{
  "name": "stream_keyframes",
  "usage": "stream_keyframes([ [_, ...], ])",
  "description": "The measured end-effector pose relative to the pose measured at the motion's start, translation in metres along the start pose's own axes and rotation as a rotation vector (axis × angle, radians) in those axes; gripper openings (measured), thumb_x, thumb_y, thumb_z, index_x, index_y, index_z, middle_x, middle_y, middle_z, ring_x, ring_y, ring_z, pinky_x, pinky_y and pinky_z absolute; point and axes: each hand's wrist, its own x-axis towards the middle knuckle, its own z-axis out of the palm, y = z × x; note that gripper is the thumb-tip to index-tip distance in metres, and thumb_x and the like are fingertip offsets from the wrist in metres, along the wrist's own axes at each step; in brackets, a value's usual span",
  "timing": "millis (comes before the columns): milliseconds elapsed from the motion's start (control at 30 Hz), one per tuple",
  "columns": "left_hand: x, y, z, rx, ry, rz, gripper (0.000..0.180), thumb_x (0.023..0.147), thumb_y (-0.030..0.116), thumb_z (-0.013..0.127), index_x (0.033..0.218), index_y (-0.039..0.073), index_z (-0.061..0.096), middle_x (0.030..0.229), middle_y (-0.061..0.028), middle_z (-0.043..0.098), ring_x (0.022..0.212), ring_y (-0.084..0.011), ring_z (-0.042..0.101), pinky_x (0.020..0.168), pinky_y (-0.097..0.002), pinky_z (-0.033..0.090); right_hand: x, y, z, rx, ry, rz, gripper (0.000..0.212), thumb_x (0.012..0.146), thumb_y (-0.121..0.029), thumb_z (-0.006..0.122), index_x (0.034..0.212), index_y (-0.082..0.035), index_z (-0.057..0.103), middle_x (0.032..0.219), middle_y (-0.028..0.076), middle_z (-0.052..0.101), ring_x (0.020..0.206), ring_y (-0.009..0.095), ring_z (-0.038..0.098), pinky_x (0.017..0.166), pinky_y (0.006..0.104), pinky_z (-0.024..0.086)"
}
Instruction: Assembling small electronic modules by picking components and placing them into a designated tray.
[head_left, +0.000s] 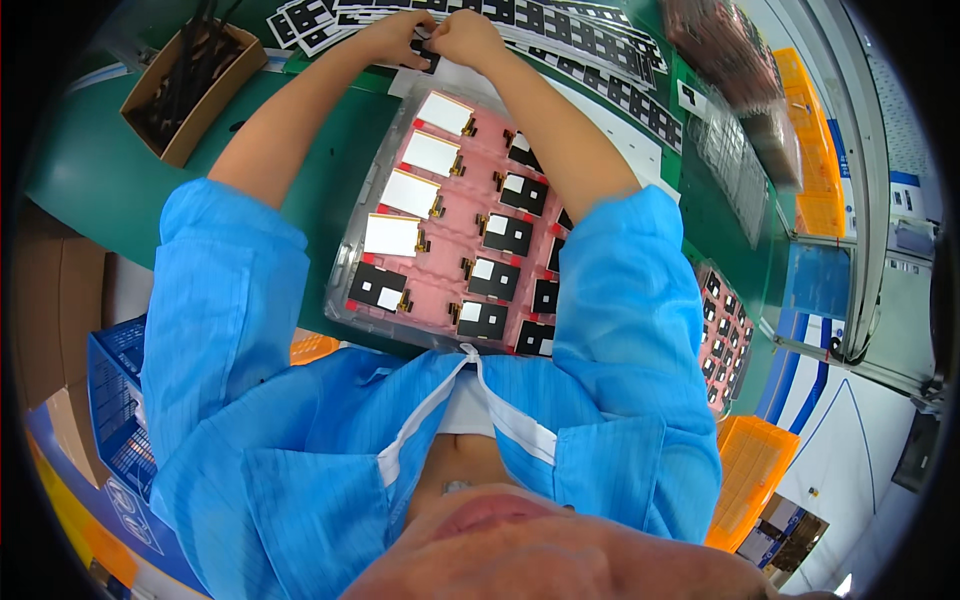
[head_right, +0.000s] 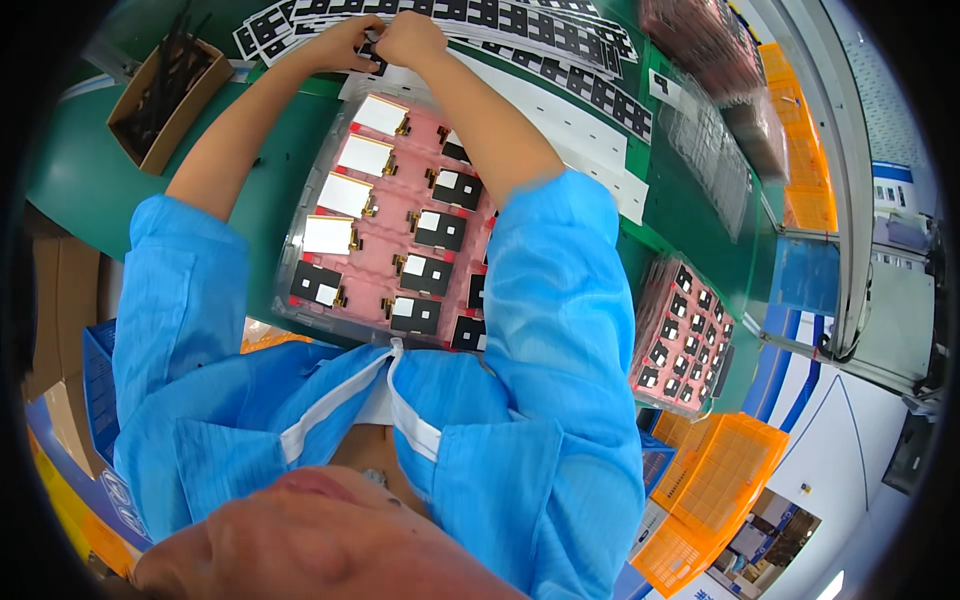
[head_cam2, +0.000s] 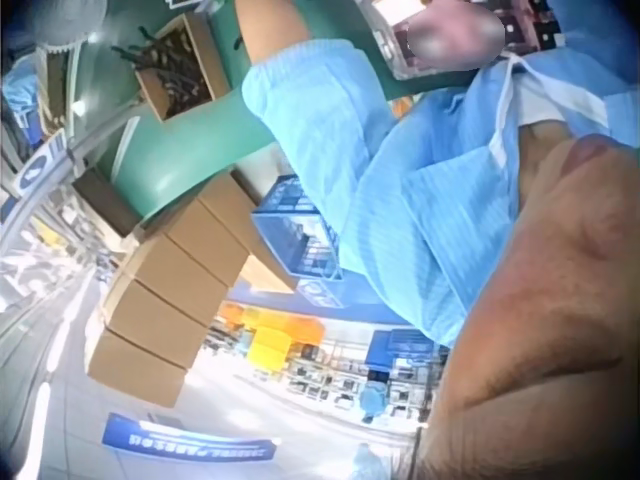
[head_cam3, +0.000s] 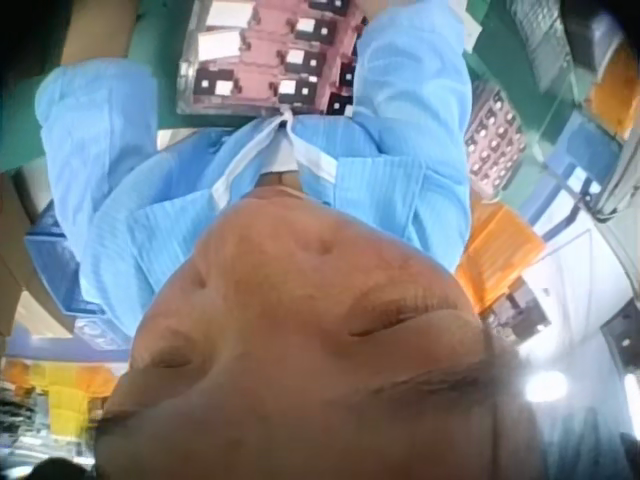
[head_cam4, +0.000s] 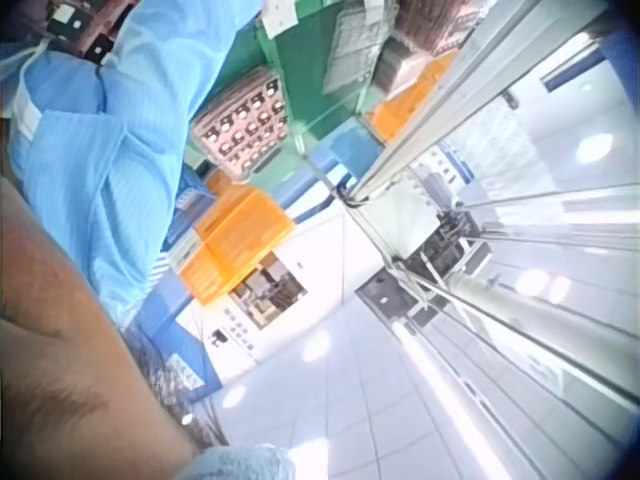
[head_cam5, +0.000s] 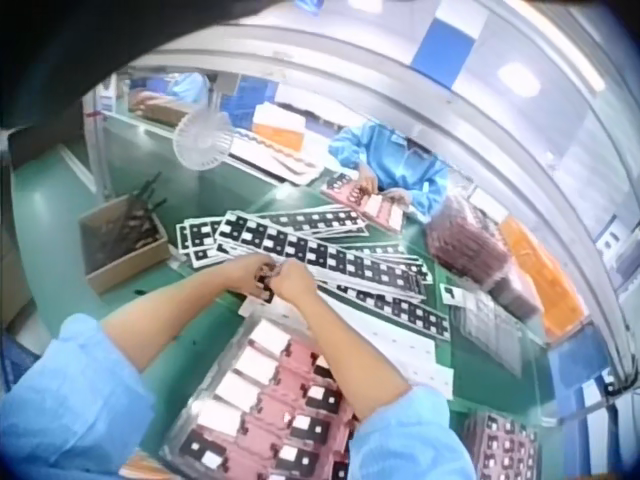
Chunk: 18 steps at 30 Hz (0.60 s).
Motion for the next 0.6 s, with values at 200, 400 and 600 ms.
stream_keyframes([
  [200, -0.013, 0.033, -0.008, 0.172, -0.041, -0.174, 0.074, 0.076, 0.025, 0.089, 0.138, 0.006, 0.053, 0.100, -0.0081, 0.062, 0.089, -0.0236, 0.062, 0.077, -0.0375, 0.052, -0.039, 0.030, -0.070, 0.675, -0.041, 0.006, 0.018, 0.090, -0.020, 0.076, 0.101, -0.006, 0.076, 0.086, 0.003, 0.072, 0.081, 0.014, 0.067, 0.073, 0.0300, 0.053],
  [400, -0.055, 0.003, 0.003, 0.021, 0.274, 0.057, 0.044, 0.091, 0.027, 0.076, 0.129, 0.008, 0.065, 0.103, -0.0130, 0.068, 0.085, -0.0281, 0.066, 0.076, -0.0385, 0.054, -0.132, 0.052, -0.128, 0.830, -0.182, -0.125, 0.019, 0.091, -0.019, 0.078, 0.104, -0.007, 0.072, 0.092, -0.002, 0.071, 0.084, 0.007, 0.063, 0.076, 0.0241, 0.047],
  [600, -0.176, 0.106, -0.046, -0.350, 0.270, -0.166, 0.011, 0.090, 0.009, 0.076, 0.098, 0.002, 0.076, 0.091, -0.0051, 0.069, 0.083, -0.0131, 0.065, 0.072, -0.0269, 0.050, -0.258, 0.006, -0.154, 0.954, -0.320, -0.082, 0.041, 0.091, -0.002, 0.076, 0.127, -0.004, 0.057, 0.085, 0.001, 0.070, 0.078, 0.006, 0.062, 0.070, 0.0214, 0.049],
])
